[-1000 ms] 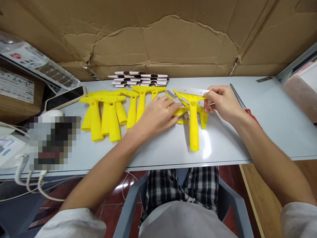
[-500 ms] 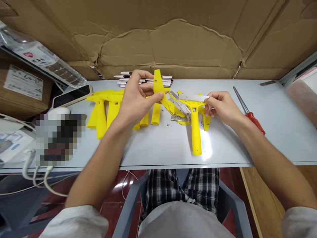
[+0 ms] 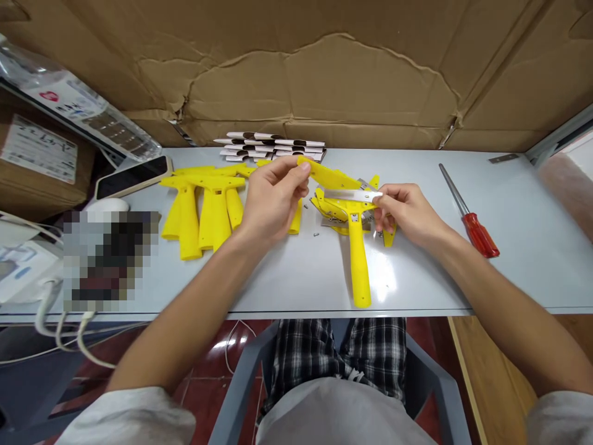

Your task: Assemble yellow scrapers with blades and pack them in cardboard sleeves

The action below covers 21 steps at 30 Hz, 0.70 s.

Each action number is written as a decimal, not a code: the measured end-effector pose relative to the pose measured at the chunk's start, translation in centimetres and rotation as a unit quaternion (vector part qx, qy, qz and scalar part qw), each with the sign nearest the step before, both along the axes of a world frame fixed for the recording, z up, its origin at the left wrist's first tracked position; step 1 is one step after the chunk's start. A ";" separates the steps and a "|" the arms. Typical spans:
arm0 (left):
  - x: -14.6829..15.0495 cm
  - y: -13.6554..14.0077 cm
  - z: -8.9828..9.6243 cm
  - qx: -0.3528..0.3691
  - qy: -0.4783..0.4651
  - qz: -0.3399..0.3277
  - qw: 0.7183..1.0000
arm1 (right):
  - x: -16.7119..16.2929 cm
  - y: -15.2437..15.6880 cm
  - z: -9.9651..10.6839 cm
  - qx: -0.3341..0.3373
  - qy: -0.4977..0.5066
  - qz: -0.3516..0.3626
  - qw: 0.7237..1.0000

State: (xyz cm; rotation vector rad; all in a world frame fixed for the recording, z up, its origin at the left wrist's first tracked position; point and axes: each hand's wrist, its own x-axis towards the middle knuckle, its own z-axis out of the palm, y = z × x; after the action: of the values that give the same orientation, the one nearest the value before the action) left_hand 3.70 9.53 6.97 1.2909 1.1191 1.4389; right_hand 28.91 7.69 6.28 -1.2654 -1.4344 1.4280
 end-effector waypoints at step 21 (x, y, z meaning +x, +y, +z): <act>0.1 -0.8 -0.1 -0.026 0.103 -0.048 0.993 | 0.1 -0.1 0.4 0.008 0.016 0.016 1.000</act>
State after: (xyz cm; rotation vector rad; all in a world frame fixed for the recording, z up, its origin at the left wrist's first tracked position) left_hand 3.82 8.75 6.89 1.4597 1.2039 1.2192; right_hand 29.03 7.63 6.71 -1.2108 -1.4471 1.4492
